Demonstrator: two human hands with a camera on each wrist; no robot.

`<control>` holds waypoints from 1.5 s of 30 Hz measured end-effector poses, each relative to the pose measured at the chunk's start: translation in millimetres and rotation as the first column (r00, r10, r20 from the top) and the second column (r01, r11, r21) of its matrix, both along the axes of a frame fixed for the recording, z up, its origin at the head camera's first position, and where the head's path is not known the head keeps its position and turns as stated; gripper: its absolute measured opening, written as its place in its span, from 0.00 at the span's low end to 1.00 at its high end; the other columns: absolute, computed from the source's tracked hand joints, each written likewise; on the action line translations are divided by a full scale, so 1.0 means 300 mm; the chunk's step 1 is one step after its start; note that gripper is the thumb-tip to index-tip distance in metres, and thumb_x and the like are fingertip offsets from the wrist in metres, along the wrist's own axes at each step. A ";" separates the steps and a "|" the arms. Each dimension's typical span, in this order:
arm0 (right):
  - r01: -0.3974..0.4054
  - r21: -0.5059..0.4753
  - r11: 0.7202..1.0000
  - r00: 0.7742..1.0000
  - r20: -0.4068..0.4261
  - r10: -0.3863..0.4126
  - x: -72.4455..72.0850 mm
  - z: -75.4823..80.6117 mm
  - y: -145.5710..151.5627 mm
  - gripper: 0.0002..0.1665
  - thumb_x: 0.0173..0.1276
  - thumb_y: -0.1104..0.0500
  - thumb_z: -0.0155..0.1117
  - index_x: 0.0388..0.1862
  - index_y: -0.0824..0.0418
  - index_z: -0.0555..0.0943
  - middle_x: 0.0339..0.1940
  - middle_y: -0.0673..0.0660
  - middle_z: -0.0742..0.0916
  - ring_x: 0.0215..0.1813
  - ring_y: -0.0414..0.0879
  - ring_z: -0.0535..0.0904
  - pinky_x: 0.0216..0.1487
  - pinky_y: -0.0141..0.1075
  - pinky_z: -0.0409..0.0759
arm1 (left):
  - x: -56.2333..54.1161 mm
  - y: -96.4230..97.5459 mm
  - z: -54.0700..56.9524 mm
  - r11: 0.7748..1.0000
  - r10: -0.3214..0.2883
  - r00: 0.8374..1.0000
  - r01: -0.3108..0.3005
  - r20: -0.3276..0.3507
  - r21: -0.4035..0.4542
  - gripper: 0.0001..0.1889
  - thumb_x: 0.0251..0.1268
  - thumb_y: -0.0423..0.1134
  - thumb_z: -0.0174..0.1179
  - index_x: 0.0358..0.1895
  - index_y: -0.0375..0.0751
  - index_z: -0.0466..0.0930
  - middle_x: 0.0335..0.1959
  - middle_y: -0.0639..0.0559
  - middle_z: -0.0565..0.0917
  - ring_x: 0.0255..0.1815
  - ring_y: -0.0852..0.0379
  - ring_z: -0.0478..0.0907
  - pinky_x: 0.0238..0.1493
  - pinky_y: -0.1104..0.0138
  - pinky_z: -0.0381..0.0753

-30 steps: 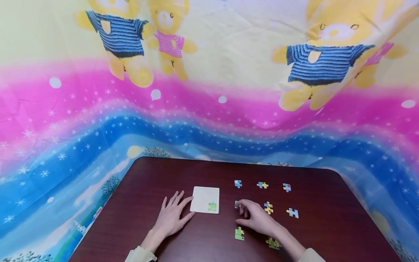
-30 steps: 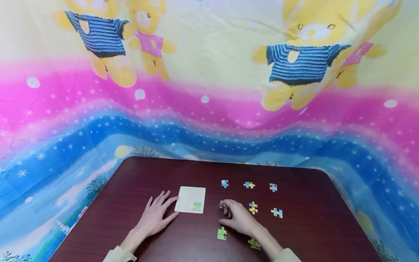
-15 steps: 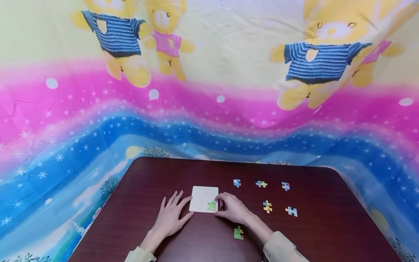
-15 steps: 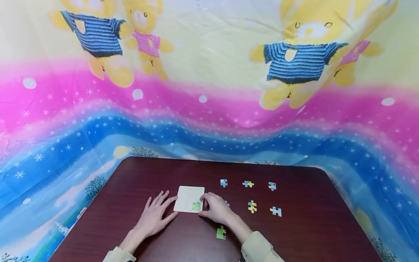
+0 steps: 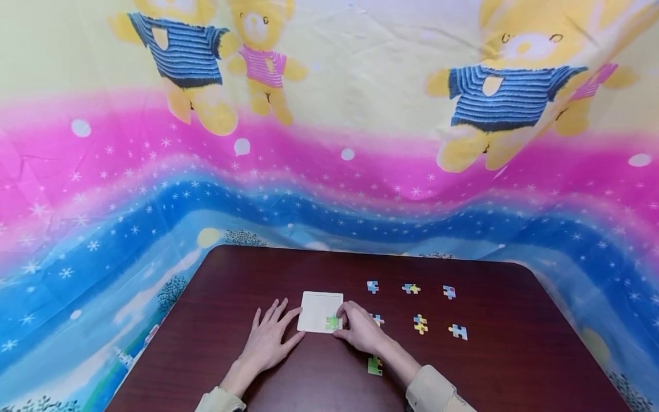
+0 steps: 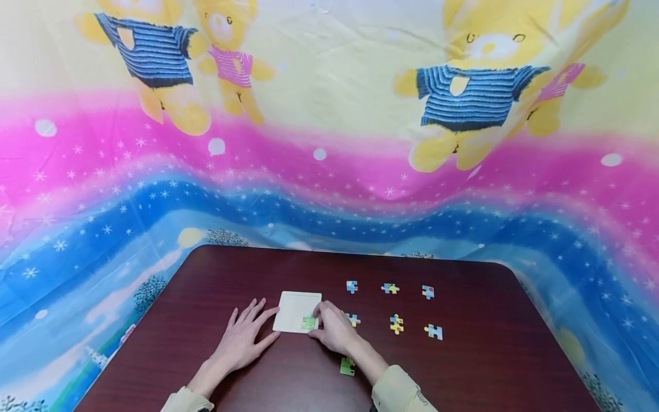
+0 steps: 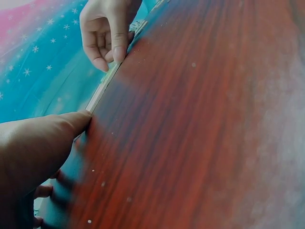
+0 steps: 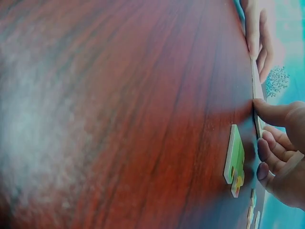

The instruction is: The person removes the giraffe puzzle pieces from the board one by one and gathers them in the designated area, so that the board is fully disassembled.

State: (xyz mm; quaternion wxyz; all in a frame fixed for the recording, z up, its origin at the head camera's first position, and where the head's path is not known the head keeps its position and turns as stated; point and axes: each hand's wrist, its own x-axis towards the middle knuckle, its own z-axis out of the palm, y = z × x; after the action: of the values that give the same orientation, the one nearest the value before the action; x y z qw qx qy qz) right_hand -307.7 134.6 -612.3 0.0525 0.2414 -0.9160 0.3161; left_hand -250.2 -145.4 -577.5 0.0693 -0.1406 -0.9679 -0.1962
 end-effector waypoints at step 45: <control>-0.037 -0.037 0.999 0.999 0.034 0.038 -0.018 -0.033 -0.028 0.30 0.60 0.56 0.89 0.58 0.51 0.84 0.44 0.43 0.81 0.37 0.29 0.73 0.40 0.25 0.78 | 0.002 -0.001 -0.004 1.000 -0.007 1.000 0.007 -0.010 0.021 0.29 0.78 0.61 0.64 0.76 0.58 0.79 0.84 0.38 0.72 0.88 0.34 0.64 0.82 0.26 0.57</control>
State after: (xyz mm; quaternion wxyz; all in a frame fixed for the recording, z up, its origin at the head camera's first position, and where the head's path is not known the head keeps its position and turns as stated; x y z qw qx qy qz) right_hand -313.1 126.3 -622.1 0.0348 0.2521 -0.9063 0.3376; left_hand -249.6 -145.8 -578.8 0.0746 -0.1444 -0.9650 -0.2058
